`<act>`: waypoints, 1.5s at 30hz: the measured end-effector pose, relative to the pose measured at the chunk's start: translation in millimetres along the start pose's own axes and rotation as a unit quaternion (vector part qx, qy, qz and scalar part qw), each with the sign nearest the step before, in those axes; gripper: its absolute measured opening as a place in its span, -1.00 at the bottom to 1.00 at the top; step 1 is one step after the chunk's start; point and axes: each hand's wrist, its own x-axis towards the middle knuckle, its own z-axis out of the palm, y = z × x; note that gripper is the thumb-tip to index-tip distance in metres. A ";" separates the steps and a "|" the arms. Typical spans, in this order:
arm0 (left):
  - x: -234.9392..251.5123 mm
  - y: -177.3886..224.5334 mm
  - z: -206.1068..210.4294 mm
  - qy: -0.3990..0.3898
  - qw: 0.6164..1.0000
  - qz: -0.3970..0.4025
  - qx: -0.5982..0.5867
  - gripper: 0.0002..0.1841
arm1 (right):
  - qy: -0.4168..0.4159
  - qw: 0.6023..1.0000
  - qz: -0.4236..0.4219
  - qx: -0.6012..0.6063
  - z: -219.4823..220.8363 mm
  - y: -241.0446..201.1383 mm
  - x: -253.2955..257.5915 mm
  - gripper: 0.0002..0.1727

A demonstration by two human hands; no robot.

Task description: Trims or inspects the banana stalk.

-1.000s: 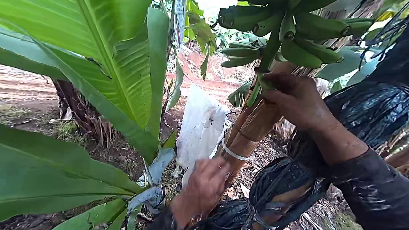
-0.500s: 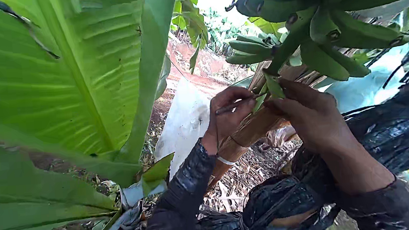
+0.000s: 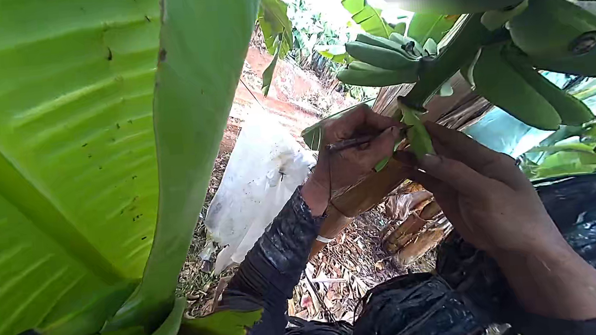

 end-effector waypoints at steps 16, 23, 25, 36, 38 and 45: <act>3.0 3.2 -2.5 -0.016 0.999 0.026 -0.030 -0.97 | -0.006 0.999 -0.021 0.035 0.8 2.6 -2.7 -0.47; 10.8 -9.6 -8.3 -0.061 0.995 0.071 -0.047 -0.98 | -0.010 0.999 -0.024 0.026 -0.1 2.6 -3.7 -0.47; 11.7 -12.6 -8.0 -0.061 0.994 0.075 -0.054 -0.99 | -0.014 0.999 -0.027 0.028 -0.3 3.0 -3.9 -0.47; 7.0 8.7 -5.9 -0.054 0.997 0.050 -0.031 -0.98 | -0.019 0.999 -0.034 0.037 -0.7 2.6 -5.3 -0.47; 9.4 -0.4 -7.5 -0.068 0.994 0.077 -0.035 -0.99 | -0.022 0.999 -0.037 0.032 -0.8 2.5 -5.4 -0.47; 10.4 -5.8 -6.2 -0.067 0.994 0.079 -0.038 -0.98 | -0.016 0.999 -0.035 0.036 0.4 2.5 -5.4 -0.48</act>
